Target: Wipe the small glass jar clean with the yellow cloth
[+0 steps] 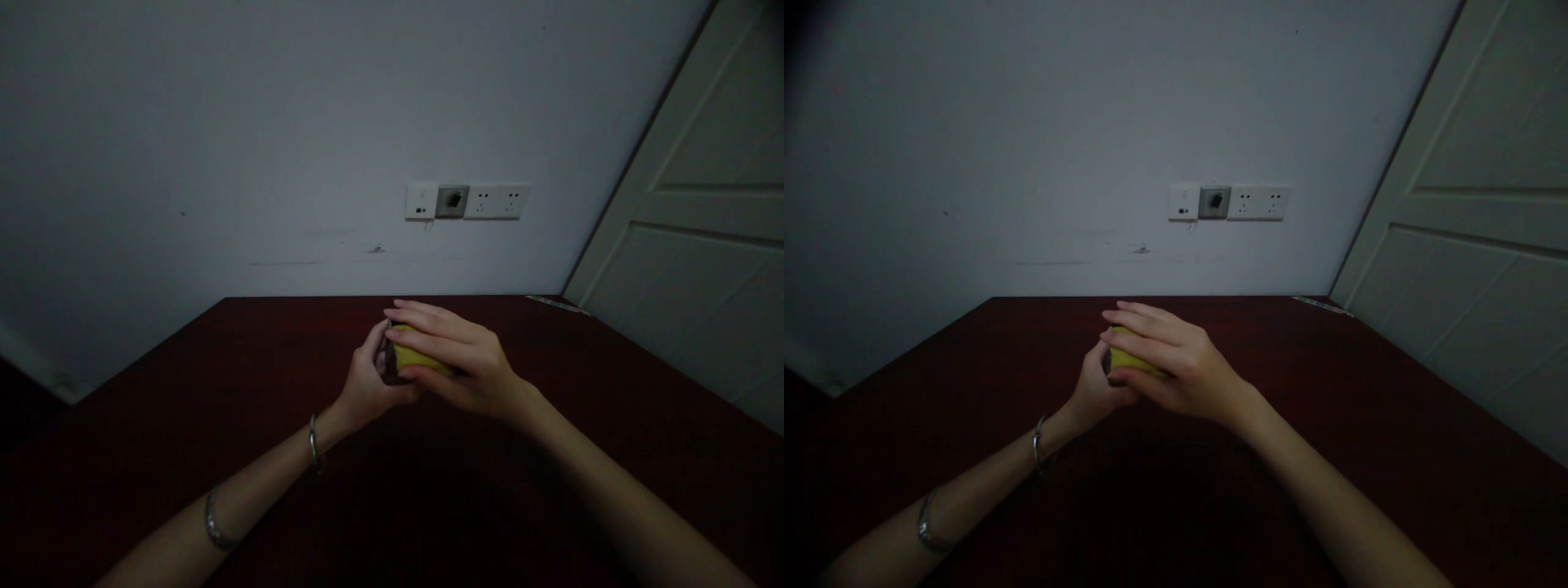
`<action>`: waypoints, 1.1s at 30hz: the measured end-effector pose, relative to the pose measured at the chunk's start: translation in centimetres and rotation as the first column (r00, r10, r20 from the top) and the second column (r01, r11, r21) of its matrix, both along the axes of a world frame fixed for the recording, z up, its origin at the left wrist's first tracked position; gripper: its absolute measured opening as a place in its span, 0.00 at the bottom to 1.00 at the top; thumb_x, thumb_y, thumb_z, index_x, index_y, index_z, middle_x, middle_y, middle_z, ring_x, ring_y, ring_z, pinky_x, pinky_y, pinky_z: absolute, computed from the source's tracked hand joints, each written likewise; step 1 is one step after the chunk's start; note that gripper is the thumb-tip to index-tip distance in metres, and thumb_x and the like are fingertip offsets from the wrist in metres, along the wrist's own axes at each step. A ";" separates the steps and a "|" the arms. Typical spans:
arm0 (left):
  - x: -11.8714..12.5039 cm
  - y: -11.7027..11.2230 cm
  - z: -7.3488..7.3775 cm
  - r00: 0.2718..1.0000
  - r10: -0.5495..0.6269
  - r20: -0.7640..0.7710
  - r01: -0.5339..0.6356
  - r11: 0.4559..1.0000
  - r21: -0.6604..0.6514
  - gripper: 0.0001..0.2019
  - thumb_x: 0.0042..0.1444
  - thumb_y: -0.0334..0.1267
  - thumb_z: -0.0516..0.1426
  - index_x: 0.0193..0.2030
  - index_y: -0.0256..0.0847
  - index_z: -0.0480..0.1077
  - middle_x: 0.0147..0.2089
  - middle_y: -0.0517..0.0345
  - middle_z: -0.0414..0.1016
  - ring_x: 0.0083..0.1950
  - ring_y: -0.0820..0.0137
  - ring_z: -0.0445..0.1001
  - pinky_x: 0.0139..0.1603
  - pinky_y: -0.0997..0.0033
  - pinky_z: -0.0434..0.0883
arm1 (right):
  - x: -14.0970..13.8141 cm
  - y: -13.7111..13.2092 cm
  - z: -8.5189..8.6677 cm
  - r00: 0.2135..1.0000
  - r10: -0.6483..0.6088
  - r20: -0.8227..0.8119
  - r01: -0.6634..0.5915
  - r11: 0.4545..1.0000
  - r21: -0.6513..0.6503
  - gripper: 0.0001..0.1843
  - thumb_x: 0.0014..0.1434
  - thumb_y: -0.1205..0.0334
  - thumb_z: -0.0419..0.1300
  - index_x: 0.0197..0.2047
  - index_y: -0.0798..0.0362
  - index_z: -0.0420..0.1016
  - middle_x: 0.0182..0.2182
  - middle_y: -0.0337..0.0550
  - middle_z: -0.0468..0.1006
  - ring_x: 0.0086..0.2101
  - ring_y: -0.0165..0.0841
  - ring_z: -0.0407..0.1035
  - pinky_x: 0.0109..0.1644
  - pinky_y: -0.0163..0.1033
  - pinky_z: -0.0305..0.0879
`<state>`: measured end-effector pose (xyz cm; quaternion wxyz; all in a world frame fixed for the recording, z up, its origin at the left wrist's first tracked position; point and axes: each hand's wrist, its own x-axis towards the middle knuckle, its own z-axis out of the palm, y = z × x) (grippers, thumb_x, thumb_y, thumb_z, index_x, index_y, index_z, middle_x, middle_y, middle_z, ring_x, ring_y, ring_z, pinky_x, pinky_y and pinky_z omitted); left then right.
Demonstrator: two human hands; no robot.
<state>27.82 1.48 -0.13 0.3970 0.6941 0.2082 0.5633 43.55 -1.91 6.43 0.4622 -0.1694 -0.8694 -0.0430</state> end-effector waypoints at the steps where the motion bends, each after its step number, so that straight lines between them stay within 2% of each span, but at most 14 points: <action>1: 0.0 0.1 -0.2 1.000 0.010 0.003 -0.010 1.000 0.004 0.39 0.33 0.43 0.68 0.55 0.39 0.61 0.45 0.51 0.74 0.42 0.62 0.75 0.39 0.65 0.75 | 0.0 -0.1 0.1 0.999 0.009 0.040 -0.010 1.000 0.017 0.21 0.59 0.62 0.60 0.55 0.53 0.70 0.56 0.49 0.71 0.58 0.39 0.62 0.62 0.51 0.62; 4: -0.1 0.0 -0.2 1.000 0.025 -0.004 -0.025 0.999 0.019 0.40 0.34 0.41 0.68 0.56 0.39 0.60 0.44 0.51 0.74 0.41 0.63 0.75 0.37 0.66 0.75 | -0.2 -0.3 0.3 1.000 0.010 0.023 -0.010 1.000 0.002 0.20 0.59 0.62 0.59 0.55 0.54 0.71 0.55 0.50 0.72 0.58 0.38 0.63 0.61 0.50 0.62; 9: -0.1 -0.8 1.0 0.999 0.034 -0.009 -0.033 0.998 0.051 0.38 0.34 0.43 0.69 0.53 0.39 0.61 0.46 0.49 0.73 0.44 0.60 0.75 0.43 0.62 0.75 | -0.6 0.1 0.0 0.963 -0.093 -0.254 0.046 0.981 -0.187 0.16 0.60 0.63 0.57 0.51 0.50 0.74 0.52 0.46 0.75 0.52 0.37 0.70 0.57 0.49 0.67; 11: -0.1 -0.9 1.2 0.999 0.042 -0.016 -0.041 0.997 0.057 0.37 0.34 0.44 0.69 0.53 0.39 0.61 0.45 0.49 0.74 0.43 0.61 0.75 0.42 0.62 0.75 | -0.7 0.1 -0.1 0.948 -0.125 -0.293 0.059 0.973 -0.223 0.15 0.60 0.62 0.56 0.51 0.48 0.75 0.51 0.45 0.76 0.51 0.38 0.71 0.56 0.50 0.68; 13: -0.2 -0.8 1.1 0.997 0.064 -0.045 -0.061 0.996 0.067 0.38 0.35 0.43 0.69 0.54 0.38 0.61 0.45 0.50 0.74 0.43 0.61 0.75 0.41 0.63 0.75 | -0.7 -0.1 0.0 0.960 -0.108 -0.257 0.062 0.981 -0.184 0.16 0.60 0.62 0.57 0.51 0.49 0.74 0.52 0.46 0.75 0.52 0.38 0.70 0.57 0.51 0.67; 18: -0.4 -0.4 0.6 0.990 0.099 -0.104 -0.089 0.991 0.095 0.40 0.35 0.40 0.68 0.57 0.41 0.59 0.43 0.54 0.75 0.39 0.63 0.75 0.35 0.66 0.75 | -0.6 -0.7 0.5 0.998 -0.034 -0.049 0.034 0.999 0.009 0.19 0.58 0.62 0.59 0.53 0.53 0.72 0.54 0.49 0.73 0.57 0.39 0.64 0.61 0.51 0.63; 20: -0.5 -0.5 0.8 0.988 0.105 -0.115 -0.092 0.989 0.114 0.40 0.35 0.40 0.68 0.58 0.41 0.59 0.43 0.53 0.75 0.40 0.63 0.75 0.36 0.65 0.75 | -0.5 -0.8 0.7 0.998 -0.038 -0.048 0.038 0.999 0.006 0.19 0.59 0.62 0.59 0.53 0.53 0.72 0.54 0.50 0.73 0.56 0.38 0.65 0.61 0.51 0.63; 23: -0.4 -0.8 1.4 0.989 0.099 -0.111 -0.083 0.987 0.137 0.40 0.33 0.40 0.69 0.56 0.39 0.61 0.47 0.51 0.74 0.44 0.60 0.75 0.42 0.62 0.75 | -0.5 -0.7 0.7 0.988 -0.052 -0.142 0.043 0.997 -0.068 0.17 0.59 0.63 0.59 0.52 0.54 0.74 0.52 0.50 0.74 0.54 0.38 0.68 0.59 0.49 0.65; 27: -0.2 -1.3 1.9 0.999 0.028 -0.021 -0.025 0.991 0.129 0.38 0.34 0.44 0.69 0.53 0.38 0.62 0.47 0.49 0.75 0.46 0.60 0.75 0.44 0.64 0.75 | -0.3 -0.2 0.5 0.969 -0.057 -0.242 0.018 0.987 -0.161 0.15 0.59 0.64 0.58 0.50 0.52 0.75 0.51 0.47 0.76 0.50 0.36 0.71 0.56 0.46 0.68; 30: -0.1 -1.1 1.5 0.999 0.033 -0.027 -0.030 0.992 0.124 0.38 0.35 0.44 0.69 0.53 0.37 0.62 0.46 0.49 0.75 0.44 0.61 0.76 0.41 0.65 0.75 | -0.2 -0.2 0.5 0.980 -0.013 -0.199 -0.009 0.994 -0.109 0.16 0.58 0.64 0.59 0.50 0.56 0.75 0.51 0.51 0.75 0.52 0.37 0.70 0.57 0.46 0.67; 33: -0.4 -0.5 0.7 0.995 0.078 -0.062 -0.067 0.985 0.162 0.40 0.35 0.46 0.68 0.56 0.37 0.61 0.46 0.49 0.75 0.43 0.60 0.76 0.40 0.64 0.76 | -0.2 -0.6 0.7 0.998 0.032 -0.051 -0.033 0.999 -0.014 0.18 0.58 0.64 0.60 0.52 0.58 0.73 0.54 0.54 0.73 0.56 0.38 0.65 0.60 0.49 0.63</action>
